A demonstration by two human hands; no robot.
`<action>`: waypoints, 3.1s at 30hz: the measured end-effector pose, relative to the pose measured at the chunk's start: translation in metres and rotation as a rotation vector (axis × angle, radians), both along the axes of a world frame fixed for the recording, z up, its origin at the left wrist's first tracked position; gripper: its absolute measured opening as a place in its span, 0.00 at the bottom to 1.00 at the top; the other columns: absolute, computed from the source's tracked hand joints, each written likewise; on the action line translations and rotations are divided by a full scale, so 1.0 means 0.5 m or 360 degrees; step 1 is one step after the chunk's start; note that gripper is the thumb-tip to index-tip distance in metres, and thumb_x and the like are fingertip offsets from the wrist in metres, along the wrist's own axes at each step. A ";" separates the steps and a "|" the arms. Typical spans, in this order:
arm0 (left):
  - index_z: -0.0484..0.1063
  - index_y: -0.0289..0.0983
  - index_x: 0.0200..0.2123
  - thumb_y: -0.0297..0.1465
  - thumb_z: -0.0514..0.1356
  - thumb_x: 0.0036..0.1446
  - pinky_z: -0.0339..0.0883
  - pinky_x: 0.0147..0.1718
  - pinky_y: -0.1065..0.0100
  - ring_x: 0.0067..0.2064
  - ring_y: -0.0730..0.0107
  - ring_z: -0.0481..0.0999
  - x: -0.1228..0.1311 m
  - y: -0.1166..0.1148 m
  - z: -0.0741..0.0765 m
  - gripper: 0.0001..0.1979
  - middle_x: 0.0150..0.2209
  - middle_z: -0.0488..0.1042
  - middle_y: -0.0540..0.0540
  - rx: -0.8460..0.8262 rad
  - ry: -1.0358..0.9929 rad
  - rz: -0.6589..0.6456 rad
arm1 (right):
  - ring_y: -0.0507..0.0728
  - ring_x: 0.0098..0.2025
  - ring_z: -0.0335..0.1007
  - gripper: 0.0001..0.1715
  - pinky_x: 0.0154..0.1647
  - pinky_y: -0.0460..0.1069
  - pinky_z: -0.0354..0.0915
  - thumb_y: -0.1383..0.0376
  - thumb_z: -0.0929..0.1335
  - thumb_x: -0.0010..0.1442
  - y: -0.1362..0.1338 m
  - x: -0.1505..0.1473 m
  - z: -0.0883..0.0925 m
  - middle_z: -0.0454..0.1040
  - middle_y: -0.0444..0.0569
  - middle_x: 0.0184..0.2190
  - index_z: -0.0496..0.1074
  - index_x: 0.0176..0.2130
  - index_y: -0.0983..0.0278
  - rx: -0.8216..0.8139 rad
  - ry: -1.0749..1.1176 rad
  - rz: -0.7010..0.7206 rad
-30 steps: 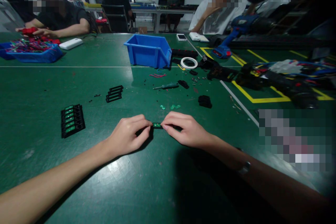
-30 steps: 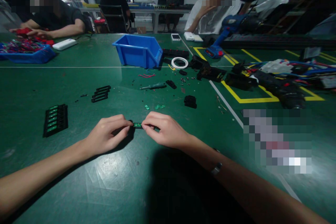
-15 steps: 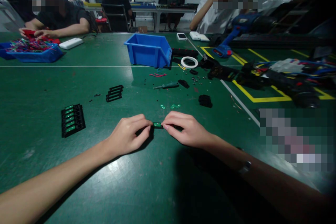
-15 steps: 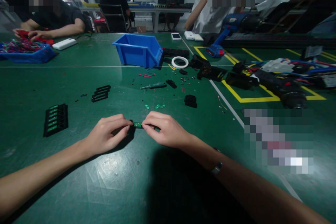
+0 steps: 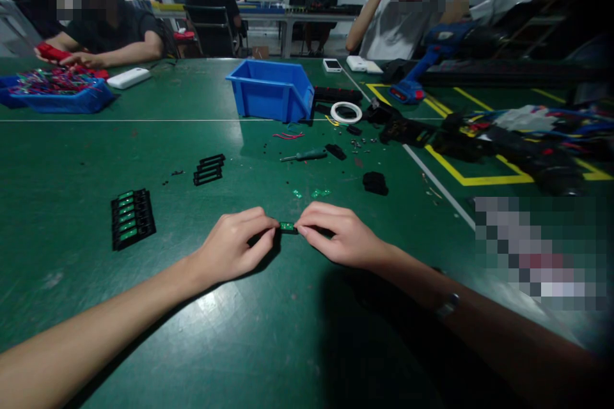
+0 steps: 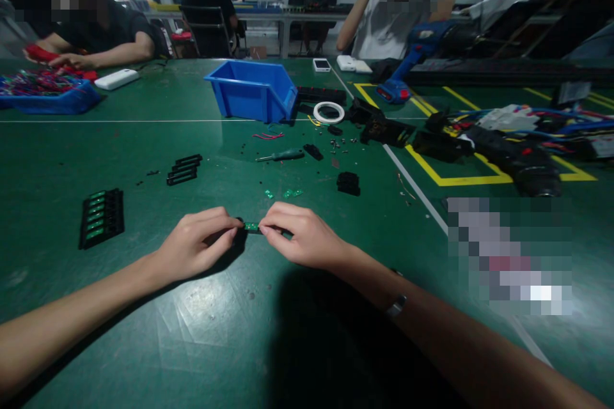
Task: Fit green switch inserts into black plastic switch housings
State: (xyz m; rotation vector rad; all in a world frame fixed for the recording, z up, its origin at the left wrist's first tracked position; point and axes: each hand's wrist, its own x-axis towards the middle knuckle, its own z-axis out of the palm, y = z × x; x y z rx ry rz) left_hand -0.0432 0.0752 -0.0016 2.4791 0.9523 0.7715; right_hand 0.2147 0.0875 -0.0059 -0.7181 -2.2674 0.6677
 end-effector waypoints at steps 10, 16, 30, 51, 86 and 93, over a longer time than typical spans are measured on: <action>0.77 0.33 0.47 0.28 0.55 0.68 0.63 0.33 0.69 0.33 0.71 0.72 0.001 0.001 0.000 0.12 0.33 0.72 0.47 -0.0009 0.0008 -0.0004 | 0.56 0.41 0.73 0.09 0.43 0.51 0.69 0.72 0.67 0.67 0.000 0.001 -0.002 0.77 0.52 0.39 0.77 0.43 0.65 -0.0007 -0.0002 0.0003; 0.77 0.33 0.47 0.28 0.55 0.68 0.63 0.34 0.69 0.33 0.71 0.72 0.000 0.001 -0.001 0.12 0.33 0.72 0.47 -0.0007 0.0014 0.0002 | 0.57 0.41 0.73 0.09 0.43 0.52 0.69 0.72 0.67 0.67 0.000 0.001 0.000 0.77 0.52 0.40 0.77 0.44 0.64 -0.0007 -0.0002 -0.0002; 0.78 0.32 0.46 0.26 0.57 0.66 0.62 0.30 0.70 0.31 0.73 0.71 0.001 0.000 0.001 0.11 0.31 0.72 0.47 0.0058 -0.0144 -0.0024 | 0.56 0.40 0.73 0.10 0.42 0.52 0.69 0.72 0.67 0.67 -0.001 0.003 -0.005 0.76 0.51 0.38 0.78 0.44 0.64 0.0059 0.0059 -0.0018; 0.73 0.42 0.61 0.37 0.61 0.66 0.69 0.39 0.64 0.39 0.68 0.72 -0.042 0.027 0.022 0.21 0.40 0.67 0.45 -0.0005 0.0208 -0.0361 | 0.65 0.62 0.64 0.24 0.63 0.64 0.61 0.64 0.70 0.65 -0.010 0.027 0.012 0.69 0.57 0.61 0.74 0.60 0.61 0.0149 -0.0386 0.0108; 0.75 0.40 0.58 0.36 0.59 0.67 0.71 0.41 0.65 0.40 0.66 0.74 -0.035 0.030 0.021 0.18 0.39 0.72 0.43 -0.0117 0.0096 -0.0343 | 0.64 0.58 0.68 0.24 0.60 0.62 0.64 0.64 0.71 0.64 -0.010 0.024 0.006 0.73 0.55 0.57 0.74 0.60 0.59 0.0164 -0.0307 0.0088; 0.74 0.40 0.59 0.34 0.59 0.67 0.70 0.43 0.63 0.42 0.65 0.74 -0.038 0.030 0.016 0.19 0.41 0.72 0.42 -0.0149 0.0117 -0.0349 | 0.64 0.59 0.67 0.25 0.61 0.62 0.63 0.63 0.70 0.65 -0.011 0.023 0.005 0.73 0.55 0.58 0.72 0.60 0.60 0.0183 -0.0352 0.0094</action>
